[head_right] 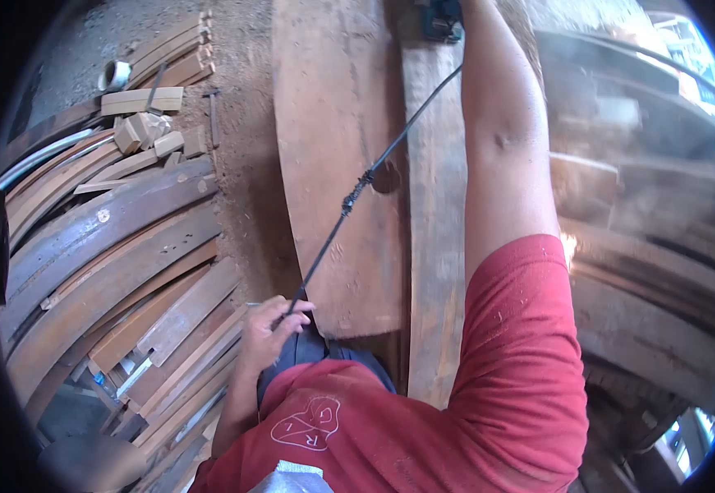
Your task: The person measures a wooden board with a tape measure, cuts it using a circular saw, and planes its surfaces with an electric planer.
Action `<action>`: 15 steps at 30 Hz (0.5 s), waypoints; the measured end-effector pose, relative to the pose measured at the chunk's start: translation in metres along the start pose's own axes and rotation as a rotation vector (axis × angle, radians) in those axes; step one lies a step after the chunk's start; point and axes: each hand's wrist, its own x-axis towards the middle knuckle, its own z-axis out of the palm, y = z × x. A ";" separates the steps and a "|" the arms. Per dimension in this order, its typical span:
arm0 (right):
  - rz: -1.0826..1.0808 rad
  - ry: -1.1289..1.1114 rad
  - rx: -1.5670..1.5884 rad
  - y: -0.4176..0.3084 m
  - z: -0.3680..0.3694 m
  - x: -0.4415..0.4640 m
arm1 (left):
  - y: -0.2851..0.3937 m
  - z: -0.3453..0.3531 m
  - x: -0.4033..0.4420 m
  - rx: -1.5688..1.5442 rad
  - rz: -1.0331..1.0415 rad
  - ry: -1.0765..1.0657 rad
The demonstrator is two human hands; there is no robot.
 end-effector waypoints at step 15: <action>0.123 -0.166 0.066 0.144 -0.322 -0.633 | -0.036 0.046 -0.131 -0.027 0.129 0.106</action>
